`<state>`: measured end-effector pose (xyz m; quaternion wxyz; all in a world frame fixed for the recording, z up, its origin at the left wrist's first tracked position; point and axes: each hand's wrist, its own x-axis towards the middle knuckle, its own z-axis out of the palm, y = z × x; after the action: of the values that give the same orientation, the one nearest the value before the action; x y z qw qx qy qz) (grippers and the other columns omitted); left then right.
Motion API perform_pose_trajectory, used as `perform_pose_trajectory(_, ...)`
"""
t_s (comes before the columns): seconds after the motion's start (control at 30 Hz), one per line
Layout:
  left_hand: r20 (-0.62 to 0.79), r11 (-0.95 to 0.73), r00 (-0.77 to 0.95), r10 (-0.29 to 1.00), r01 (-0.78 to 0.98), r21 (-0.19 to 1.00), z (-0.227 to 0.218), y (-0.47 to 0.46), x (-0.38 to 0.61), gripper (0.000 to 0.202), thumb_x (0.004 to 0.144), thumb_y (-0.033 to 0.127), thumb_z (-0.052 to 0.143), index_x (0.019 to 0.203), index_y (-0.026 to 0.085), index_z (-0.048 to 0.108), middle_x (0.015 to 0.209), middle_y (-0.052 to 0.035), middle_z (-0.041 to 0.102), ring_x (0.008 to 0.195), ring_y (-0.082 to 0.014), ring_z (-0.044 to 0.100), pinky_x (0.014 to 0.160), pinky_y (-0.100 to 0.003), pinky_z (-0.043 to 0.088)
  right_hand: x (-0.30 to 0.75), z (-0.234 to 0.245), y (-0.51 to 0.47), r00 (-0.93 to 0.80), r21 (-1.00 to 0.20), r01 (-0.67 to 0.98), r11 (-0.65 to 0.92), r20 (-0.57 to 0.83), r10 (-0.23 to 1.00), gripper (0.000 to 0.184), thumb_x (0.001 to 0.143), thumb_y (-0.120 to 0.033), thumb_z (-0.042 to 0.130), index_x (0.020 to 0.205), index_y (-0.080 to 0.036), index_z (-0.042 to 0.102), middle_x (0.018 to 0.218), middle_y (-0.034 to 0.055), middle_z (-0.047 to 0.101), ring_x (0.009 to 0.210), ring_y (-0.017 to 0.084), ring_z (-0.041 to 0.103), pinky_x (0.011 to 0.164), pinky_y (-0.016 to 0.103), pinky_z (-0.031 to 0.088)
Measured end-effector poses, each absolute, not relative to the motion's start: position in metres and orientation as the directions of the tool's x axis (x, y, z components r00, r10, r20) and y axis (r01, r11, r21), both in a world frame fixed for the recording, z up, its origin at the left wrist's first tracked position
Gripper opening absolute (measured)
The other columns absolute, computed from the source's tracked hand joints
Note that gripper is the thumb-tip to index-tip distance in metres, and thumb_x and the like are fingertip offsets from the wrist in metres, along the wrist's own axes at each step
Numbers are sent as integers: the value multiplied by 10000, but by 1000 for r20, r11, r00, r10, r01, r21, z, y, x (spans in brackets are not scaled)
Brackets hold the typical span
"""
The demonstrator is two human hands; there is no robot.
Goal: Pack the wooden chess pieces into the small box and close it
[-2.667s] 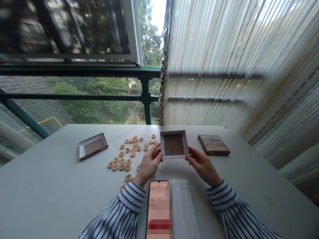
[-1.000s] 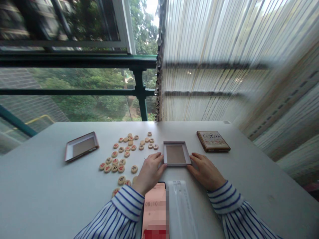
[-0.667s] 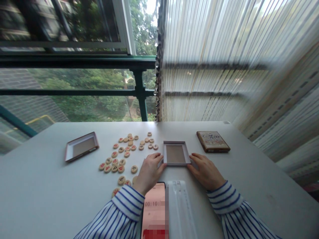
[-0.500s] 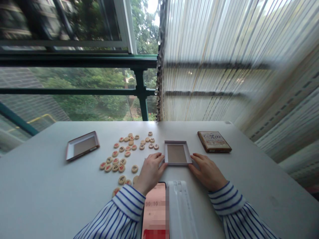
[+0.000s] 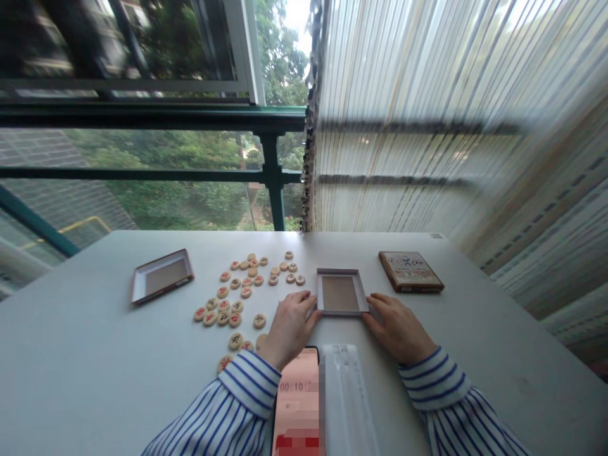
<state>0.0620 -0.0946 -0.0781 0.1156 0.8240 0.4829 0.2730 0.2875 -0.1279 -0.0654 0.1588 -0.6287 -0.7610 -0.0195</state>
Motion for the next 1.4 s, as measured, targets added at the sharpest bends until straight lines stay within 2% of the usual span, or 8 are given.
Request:
perform_pose_trajectory(0.47, 363, -515, 378, 852, 726, 455, -80, -94, 62, 287, 803, 320, 500, 1048, 206, 595, 1094, -73, 587, 1025, -204, 519, 889, -361, 427, 288, -64, -127, -150, -165, 967, 197, 258, 954, 330, 789, -289, 477, 1046, -123, 598, 1097, 141, 591, 1013, 247, 538, 869, 380, 422)
perform_pose_trajectory(0.63, 392, -495, 318, 863, 682, 538, -75, -92, 58, 336, 828, 333, 451, 1081, 156, 585, 1129, -103, 578, 1079, -204, 496, 940, -366, 395, 289, -66, -128, -136, -196, 961, 194, 276, 951, 380, 792, -302, 472, 1091, -89, 568, 1112, 156, 581, 1032, 249, 524, 895, 390, 408)
perform_pose_trajectory(0.83, 436, -429, 152, 887, 622, 655, -53, -89, 42, 318, 852, 302, 400, 1062, 161, 593, 1123, -70, 594, 1092, -174, 501, 983, -358, 359, 290, -67, -127, -136, -232, 945, 228, 356, 924, 393, 799, -317, 456, 1104, -89, 555, 1110, 159, 581, 1041, 244, 518, 906, 399, 402)
perform_pose_trajectory(1.07, 400, -352, 53, 915, 589, 728, -42, -87, 24, 346, 838, 363, 413, 1055, 167, 599, 1096, -67, 610, 1048, -189, 531, 910, -361, 415, 286, -63, -127, -112, -261, 934, 242, 429, 896, 374, 810, -292, 441, 1098, -80, 553, 1097, 142, 586, 1029, 222, 519, 915, 372, 397)
perform_pose_trajectory(1.3, 360, -352, 108, 927, 584, 731, -19, -77, 6, 371, 805, 412, 457, 1038, 168, 611, 1076, -73, 624, 1010, -195, 555, 885, -353, 434, 285, -59, -126, -90, -320, 902, 290, 518, 851, 314, 807, -277, 445, 1047, -129, 582, 1046, 118, 613, 993, 216, 540, 896, 386, 411)
perform_pose_trajectory(1.4, 337, -391, 204, 919, 582, 713, -5, -71, -2, 394, 794, 428, 467, 1050, 160, 603, 1040, -85, 636, 943, -196, 586, 845, -355, 461, 283, -53, -126, -68, -368, 879, 302, 530, 845, 297, 809, -279, 443, 1015, -129, 596, 1000, 116, 627, 958, 212, 555, 877, 376, 424)
